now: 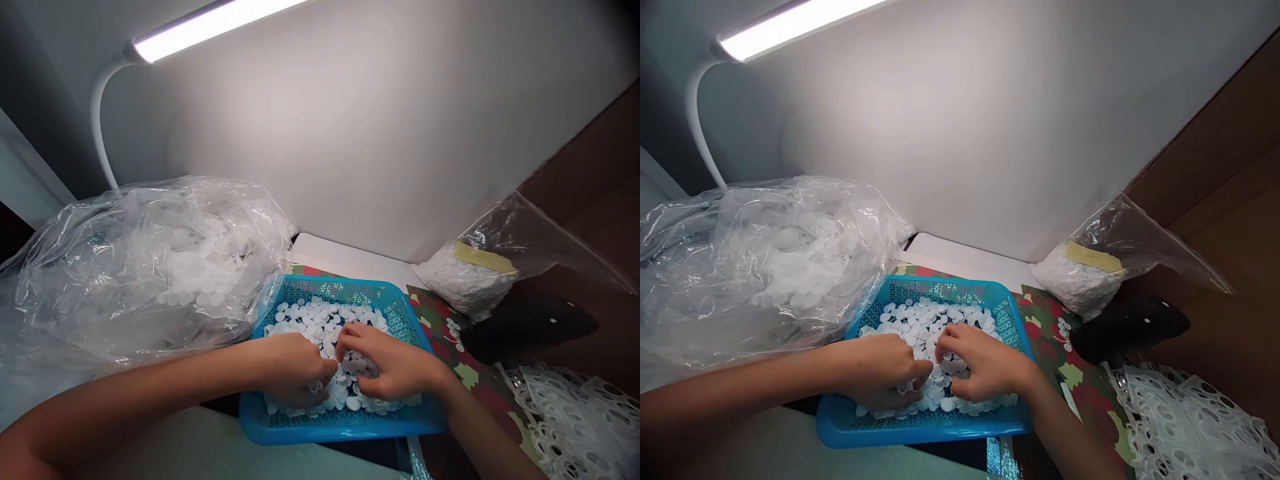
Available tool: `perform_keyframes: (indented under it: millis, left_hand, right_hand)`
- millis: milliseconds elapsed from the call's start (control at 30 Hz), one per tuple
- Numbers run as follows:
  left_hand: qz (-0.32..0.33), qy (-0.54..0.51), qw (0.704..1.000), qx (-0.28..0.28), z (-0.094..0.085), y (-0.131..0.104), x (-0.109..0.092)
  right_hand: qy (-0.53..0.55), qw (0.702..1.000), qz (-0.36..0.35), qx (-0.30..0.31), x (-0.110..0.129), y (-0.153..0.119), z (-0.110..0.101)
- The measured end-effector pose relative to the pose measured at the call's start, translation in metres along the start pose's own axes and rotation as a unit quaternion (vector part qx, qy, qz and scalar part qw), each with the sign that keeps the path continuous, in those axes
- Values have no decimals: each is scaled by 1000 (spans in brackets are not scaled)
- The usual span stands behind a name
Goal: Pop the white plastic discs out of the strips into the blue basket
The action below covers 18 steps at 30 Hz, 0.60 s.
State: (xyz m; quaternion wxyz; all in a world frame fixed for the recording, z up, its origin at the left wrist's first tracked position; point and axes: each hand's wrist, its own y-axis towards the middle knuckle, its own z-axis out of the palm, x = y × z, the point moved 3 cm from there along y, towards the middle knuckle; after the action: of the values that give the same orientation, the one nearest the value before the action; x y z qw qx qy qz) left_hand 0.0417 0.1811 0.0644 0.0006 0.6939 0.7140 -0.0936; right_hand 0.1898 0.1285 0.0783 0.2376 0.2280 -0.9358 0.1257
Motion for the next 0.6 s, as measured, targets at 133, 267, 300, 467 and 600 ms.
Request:
perform_keyframes:
  millis: [133,267,300,467,600]
  left_hand:
    - [3,-2,1000,2,0,1,0]
    - [-7,5,1000,8,-3,1,-1]
    - [-7,5,1000,7,-3,1,-1]
    - [-2,5,1000,-4,-2,0,0]
    - [1,5,1000,-12,0,-1,0]
  right_hand:
    - [-23,998,1,50,-3,-1,5]
    - [9,997,12,72,-4,0,9]
    - [20,997,13,77,-4,1,10]
    - [35,998,9,42,-4,3,10]
    - [37,997,23,-61,-3,5,0]
